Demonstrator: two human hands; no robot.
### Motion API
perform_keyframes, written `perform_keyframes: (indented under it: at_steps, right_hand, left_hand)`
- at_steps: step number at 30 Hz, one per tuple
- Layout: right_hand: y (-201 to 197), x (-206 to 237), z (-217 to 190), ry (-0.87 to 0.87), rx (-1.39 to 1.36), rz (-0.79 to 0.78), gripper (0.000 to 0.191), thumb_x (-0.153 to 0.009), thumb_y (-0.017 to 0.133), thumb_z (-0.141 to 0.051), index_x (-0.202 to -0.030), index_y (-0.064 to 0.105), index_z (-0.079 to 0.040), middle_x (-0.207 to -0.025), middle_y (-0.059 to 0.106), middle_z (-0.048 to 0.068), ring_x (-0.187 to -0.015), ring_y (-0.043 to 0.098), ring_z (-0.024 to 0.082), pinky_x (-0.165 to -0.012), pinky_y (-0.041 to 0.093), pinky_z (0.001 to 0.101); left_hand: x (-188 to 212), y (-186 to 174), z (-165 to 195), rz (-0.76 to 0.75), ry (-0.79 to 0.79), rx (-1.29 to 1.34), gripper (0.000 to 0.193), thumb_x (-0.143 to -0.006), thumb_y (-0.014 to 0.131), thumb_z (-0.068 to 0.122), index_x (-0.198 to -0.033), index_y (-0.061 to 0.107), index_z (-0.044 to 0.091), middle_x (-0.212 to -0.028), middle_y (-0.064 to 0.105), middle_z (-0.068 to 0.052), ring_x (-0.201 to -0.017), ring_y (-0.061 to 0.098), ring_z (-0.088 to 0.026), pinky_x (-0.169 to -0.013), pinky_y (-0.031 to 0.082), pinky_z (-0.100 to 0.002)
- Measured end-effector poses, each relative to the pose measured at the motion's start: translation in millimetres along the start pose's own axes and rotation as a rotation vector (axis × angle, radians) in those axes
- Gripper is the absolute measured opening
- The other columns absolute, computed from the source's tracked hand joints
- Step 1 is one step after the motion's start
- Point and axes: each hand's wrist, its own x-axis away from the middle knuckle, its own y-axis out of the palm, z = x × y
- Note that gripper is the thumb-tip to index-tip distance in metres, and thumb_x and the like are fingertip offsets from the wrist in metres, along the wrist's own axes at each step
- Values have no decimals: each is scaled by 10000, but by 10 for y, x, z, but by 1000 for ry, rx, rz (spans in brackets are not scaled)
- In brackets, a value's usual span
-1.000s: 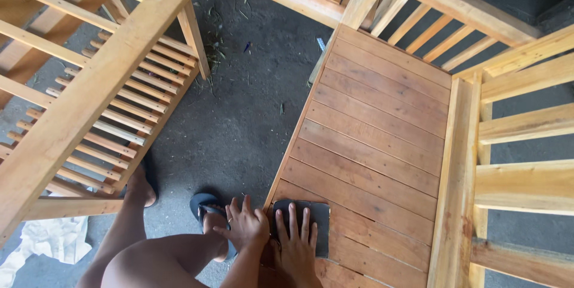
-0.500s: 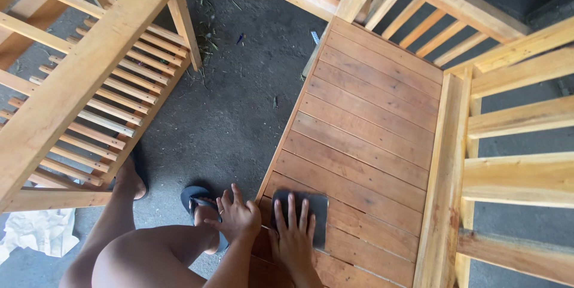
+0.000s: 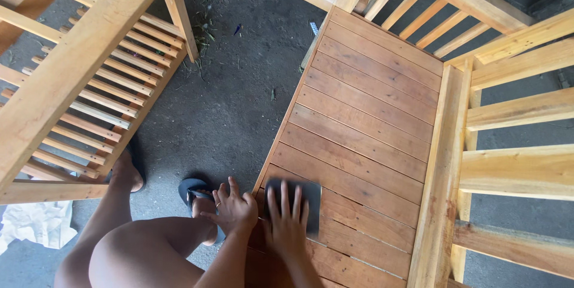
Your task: The person sits on a wooden slatted furniture piece and sands its seat planks with a sanding block, rubbing back and forth across the boards and shifting position to cover different sections of the seat.
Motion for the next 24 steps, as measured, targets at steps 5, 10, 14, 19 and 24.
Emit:
perform_keyframes:
  at_steps: [5,10,14,19,24]
  right_hand:
    - [57,-156,-10,45,4,-36,651,-983,501,-458,-1563,364,-199,-1669,203,166,-1491,152,523,-1109,166,719]
    - [-71,-1329,68,67,-55,-74,648,-1017,428,-494,-1585,307,-208,-1688,172,137,-1517,120,491,-1157,120,687]
    - [-10,-672,73,-1,-39,-57,667,-1019,448,-473,-1607,315,-188,-1686,192,152,-1504,154,494,-1160,151,685]
    - [141,522,107,-37,27,34,698,-924,523,-486,-1543,386,-195,-1627,255,183,-1462,185,515,-1066,207,713]
    - [164,-713,286,80,-1,-11,644,-1017,442,-470,-1598,339,-212,-1704,167,144,-1532,134,488,-1171,157,682]
  left_hand:
    - [-20,17,-9,-30,5,-22,737,-900,359,368,-1617,203,300,-1693,189,-34,-1578,114,-254,-1170,3,-760]
    - [-8,93,-64,95,83,60,792,-866,384,369,-1622,166,282,-1683,134,-101,-1556,86,-311,-1134,16,-742]
    - [-25,115,-66,66,48,43,786,-879,385,371,-1626,159,285,-1700,122,-83,-1567,90,-302,-1150,9,-754]
    - [-60,109,-33,28,28,-6,763,-898,364,361,-1629,161,283,-1699,118,-67,-1566,95,-292,-1146,27,-774]
    - [-72,121,-40,19,11,12,769,-887,398,373,-1619,178,286,-1700,128,-64,-1566,101,-300,-1145,30,-776]
